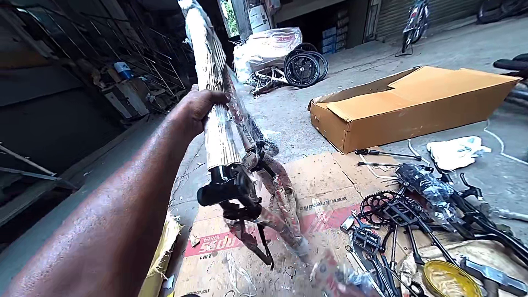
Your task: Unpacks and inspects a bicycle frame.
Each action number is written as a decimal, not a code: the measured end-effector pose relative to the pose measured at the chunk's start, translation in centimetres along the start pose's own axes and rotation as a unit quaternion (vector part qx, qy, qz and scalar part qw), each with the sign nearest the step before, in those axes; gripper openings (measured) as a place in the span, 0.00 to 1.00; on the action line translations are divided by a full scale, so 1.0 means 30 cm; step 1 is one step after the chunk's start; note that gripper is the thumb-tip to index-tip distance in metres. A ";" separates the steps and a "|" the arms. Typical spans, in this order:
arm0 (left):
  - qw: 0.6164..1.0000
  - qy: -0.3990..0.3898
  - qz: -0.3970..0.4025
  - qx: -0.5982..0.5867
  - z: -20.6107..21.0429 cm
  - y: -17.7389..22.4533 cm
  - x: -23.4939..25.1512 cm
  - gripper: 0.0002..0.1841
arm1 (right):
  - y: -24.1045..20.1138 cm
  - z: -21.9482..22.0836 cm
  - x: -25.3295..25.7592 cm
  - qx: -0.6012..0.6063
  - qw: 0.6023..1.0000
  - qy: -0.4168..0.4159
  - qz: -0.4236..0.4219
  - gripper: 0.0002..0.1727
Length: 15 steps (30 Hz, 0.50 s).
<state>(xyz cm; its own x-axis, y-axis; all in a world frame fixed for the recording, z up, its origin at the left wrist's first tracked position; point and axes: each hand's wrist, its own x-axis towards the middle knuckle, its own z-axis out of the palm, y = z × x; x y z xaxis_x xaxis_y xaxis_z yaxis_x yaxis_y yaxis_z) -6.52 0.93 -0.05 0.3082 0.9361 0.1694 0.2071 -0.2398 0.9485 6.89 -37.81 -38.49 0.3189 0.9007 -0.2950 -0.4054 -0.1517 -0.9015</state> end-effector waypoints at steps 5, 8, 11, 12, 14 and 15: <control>0.991 0.043 0.034 0.126 -0.117 -0.050 -0.026 0.37 | 0.082 -0.025 0.270 -0.320 0.942 0.095 0.022 0.54; 0.989 0.056 0.033 0.132 -0.154 -0.076 -0.055 0.37 | 0.096 0.175 0.424 -0.312 0.944 0.109 0.014 0.48; 0.989 0.061 0.026 0.130 -0.186 -0.103 -0.082 0.41 | 0.094 0.378 0.525 -0.347 0.933 0.096 0.026 0.49; 0.990 0.060 0.026 0.128 -0.200 -0.115 -0.090 0.42 | 0.097 0.419 0.540 -0.372 0.923 0.094 0.040 0.47; 0.990 0.057 0.031 0.127 -0.232 -0.140 -0.112 0.41 | 0.118 0.464 0.537 -0.438 0.891 0.106 0.054 0.41; 0.989 0.056 0.034 0.132 -0.248 -0.151 -0.122 0.42 | 0.139 0.472 0.526 -0.471 0.873 0.118 0.043 0.37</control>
<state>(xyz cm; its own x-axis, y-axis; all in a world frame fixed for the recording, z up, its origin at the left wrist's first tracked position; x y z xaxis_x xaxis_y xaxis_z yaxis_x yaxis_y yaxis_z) -15.50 0.49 -2.97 0.2275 0.9347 0.2732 0.4296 -0.3481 0.8332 -1.90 -18.47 -42.43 0.5350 0.7769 -0.3320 0.4123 -0.5831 -0.7000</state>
